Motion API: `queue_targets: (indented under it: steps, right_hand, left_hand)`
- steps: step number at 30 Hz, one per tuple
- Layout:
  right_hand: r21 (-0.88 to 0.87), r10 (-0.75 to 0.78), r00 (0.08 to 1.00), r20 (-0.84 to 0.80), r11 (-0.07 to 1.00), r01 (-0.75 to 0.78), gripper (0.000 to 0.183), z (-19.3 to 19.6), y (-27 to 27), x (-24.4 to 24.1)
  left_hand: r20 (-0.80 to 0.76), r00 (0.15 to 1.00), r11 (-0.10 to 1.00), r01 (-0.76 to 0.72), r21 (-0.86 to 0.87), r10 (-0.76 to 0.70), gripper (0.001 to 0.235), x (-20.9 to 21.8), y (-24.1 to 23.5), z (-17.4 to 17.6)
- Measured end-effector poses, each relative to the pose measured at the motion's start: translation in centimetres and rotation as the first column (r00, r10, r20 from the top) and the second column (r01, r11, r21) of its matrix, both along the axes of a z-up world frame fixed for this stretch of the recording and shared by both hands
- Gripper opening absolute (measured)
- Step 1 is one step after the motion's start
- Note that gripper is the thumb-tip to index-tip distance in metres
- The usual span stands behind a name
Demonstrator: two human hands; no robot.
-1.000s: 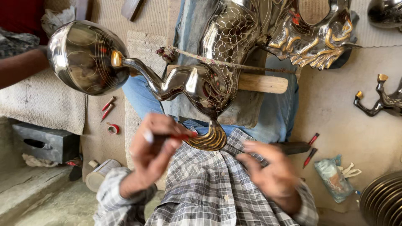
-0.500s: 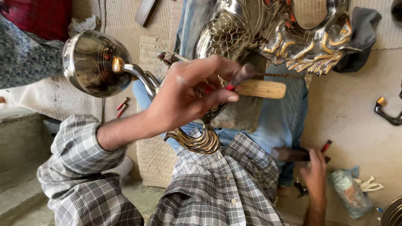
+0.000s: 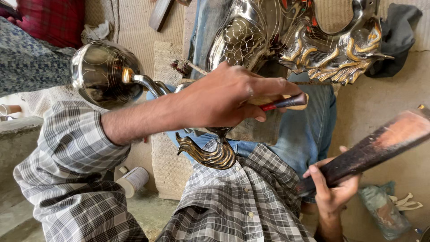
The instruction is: The person sits on the floor and uses a chisel and hammer to engrave a decorative pattern onto a polished metal object. They repeatedly position the chisel and strike it with the hammer to create fine lines on the surface.
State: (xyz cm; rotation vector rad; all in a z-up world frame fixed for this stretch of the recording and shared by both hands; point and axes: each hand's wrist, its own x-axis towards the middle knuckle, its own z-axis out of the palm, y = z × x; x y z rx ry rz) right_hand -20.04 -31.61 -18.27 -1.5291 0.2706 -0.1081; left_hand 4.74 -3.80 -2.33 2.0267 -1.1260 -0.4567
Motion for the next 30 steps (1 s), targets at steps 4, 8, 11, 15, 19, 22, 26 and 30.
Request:
queue_targets:
  steps: [4, 8, 11, 15, 19, 22, 26, 30]
  right_hand:
    - [-0.009, 0.004, 1.0, -0.028, 1.0, -0.004, 0.069, 1.4, 1.7, 0.9]
    - [-0.075, 0.012, 1.0, 0.019, 0.997, -0.01, 0.067, 2.8, 2.5, 2.2]
    - [0.178, -0.058, 0.973, 0.225, 0.984, 0.018, 0.08, 3.8, 3.0, 3.0]
    - [0.198, -0.15, 0.976, 0.156, 0.973, 0.118, 0.086, 4.4, 2.8, 3.6]
    - [-0.55, 0.079, 0.989, 0.123, 0.835, 0.002, 0.076, 4.6, 1.8, 4.5]
    - [-0.612, 0.115, 0.989, 0.095, 0.79, -0.034, 0.082, 5.5, 0.7, 6.1]
    - [-0.627, 0.292, 0.945, 0.146, 0.767, -0.14, 0.086, 7.5, -1.7, 10.1]
    - [-0.479, 0.294, 0.953, 0.067, 0.848, -0.228, 0.082, 9.5, -2.6, 12.2]
  left_hand:
    - [-0.134, 0.987, 0.98, 0.106, 0.169, -0.084, 0.068, 0.9, -0.6, 0.0]
    - [-0.171, 0.972, 0.984, 0.17, 0.046, -0.16, 0.065, 1.5, -0.7, -0.1]
    - [-0.179, 0.962, 0.978, 0.208, -0.004, -0.205, 0.065, 1.9, -0.5, 0.0]
    - [-0.174, 0.955, 0.97, 0.242, -0.013, -0.241, 0.065, 2.1, -0.4, 0.2]
    - [-0.225, 0.952, 0.966, 0.236, 0.101, -0.209, 0.063, 1.7, -0.3, 0.7]
    - [-0.137, 0.98, 0.989, 0.146, 0.024, -0.141, 0.061, 0.9, 0.2, 0.8]
    - [-0.014, 0.998, 0.998, -0.055, 0.014, 0.055, 0.062, -0.7, 0.5, 0.5]
    - [-0.004, 0.974, 0.974, -0.226, 0.022, 0.227, 0.062, -2.0, 1.0, 0.4]
